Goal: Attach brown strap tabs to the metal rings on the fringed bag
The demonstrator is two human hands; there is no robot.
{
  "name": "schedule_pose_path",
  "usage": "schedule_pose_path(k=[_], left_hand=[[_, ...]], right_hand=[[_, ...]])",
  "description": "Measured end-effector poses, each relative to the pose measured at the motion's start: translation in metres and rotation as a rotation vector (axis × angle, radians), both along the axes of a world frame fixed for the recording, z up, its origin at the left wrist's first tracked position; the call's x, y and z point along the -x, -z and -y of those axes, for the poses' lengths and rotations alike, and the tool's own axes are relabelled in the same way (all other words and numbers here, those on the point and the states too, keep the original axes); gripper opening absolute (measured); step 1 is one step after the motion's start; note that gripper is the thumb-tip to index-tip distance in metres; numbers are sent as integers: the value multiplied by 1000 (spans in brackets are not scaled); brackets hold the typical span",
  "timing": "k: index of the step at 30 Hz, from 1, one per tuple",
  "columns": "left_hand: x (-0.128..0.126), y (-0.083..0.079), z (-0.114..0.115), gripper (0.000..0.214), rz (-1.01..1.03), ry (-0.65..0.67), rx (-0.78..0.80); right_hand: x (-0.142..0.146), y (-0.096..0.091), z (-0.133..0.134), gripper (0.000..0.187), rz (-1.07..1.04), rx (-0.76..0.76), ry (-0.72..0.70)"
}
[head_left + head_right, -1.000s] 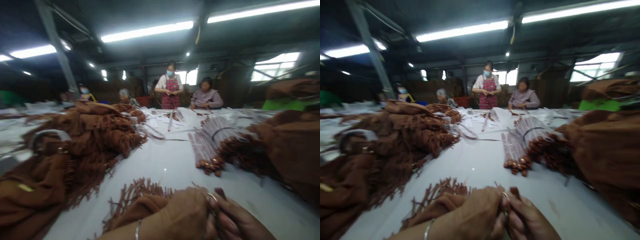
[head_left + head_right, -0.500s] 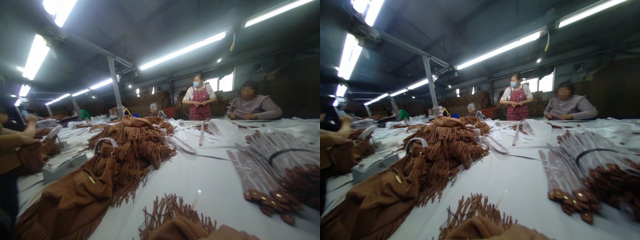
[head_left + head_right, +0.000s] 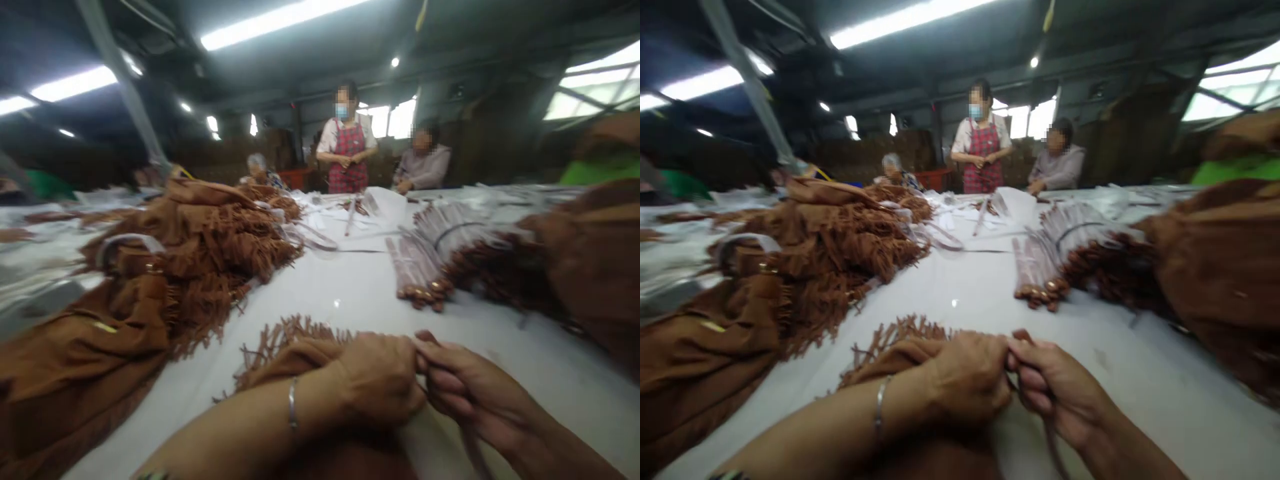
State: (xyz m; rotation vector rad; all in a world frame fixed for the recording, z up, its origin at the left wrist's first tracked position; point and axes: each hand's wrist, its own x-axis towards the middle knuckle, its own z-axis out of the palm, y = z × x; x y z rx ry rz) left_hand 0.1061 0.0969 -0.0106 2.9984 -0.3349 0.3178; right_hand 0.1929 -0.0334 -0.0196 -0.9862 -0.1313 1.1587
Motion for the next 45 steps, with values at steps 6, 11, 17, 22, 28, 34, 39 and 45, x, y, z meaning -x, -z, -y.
schedule_pose_path(k=[6,11,17,22,28,34,39,45], left_hand=[[-6,2,-9,22,-118,90,405],[-5,3,-10,20,-177,104,453],[-6,4,-21,12,-283,185,491],[-6,5,-24,16,-261,134,535],[-10,8,-21,21,-242,44,524],[-7,12,-20,18,-196,93,462],[-9,12,-21,18,-199,84,427],[-9,11,-21,17,-189,109,433]], right_hand=[[-3,-15,0,18,-30,40,21],[-3,-7,1,23,76,5,142],[-14,8,-1,32,450,154,223],[-3,5,-2,34,474,147,237],[14,4,-6,27,310,11,313],[5,4,-2,22,-9,-66,141],[1,0,0,23,1,-45,80],[-2,9,-4,32,155,23,213]])
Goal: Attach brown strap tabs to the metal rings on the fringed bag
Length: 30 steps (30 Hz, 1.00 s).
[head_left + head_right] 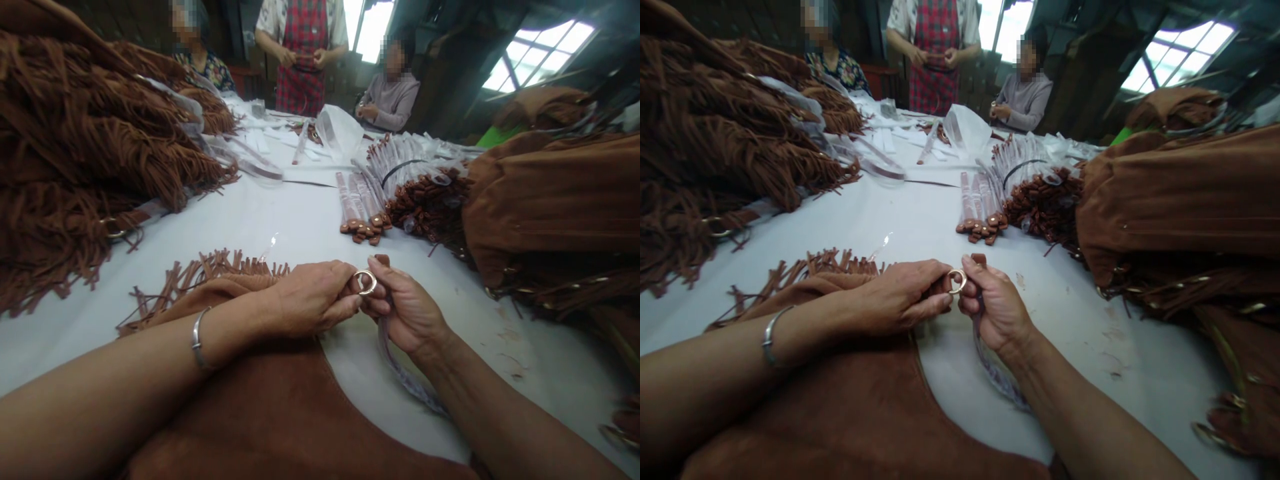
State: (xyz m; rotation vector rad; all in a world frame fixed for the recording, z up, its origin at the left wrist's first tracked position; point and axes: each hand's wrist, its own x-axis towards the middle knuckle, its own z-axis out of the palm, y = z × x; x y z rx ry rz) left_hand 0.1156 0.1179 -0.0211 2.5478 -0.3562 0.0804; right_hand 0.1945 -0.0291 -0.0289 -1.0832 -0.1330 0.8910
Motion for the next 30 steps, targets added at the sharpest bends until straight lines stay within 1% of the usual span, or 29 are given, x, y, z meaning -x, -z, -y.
schedule_pose_path(k=[2,6,14,20,25,30], left_hand=[[1,1,1,15,6,12,19],[1,6,1,21,10,-15,74],[-1,7,1,21,24,-21,182],[-1,8,-1,27,31,-52,181],[-1,7,-1,28,31,-41,188],[-2,6,0,27,11,-25,220]], right_hand=[[-2,3,0,35,-3,8,11],[-6,3,3,35,-47,1,-6],[-11,3,7,26,-75,13,2],[-9,4,7,26,-90,0,1],[-8,3,7,30,-85,-1,-13],[-11,1,9,29,-92,27,-22]])
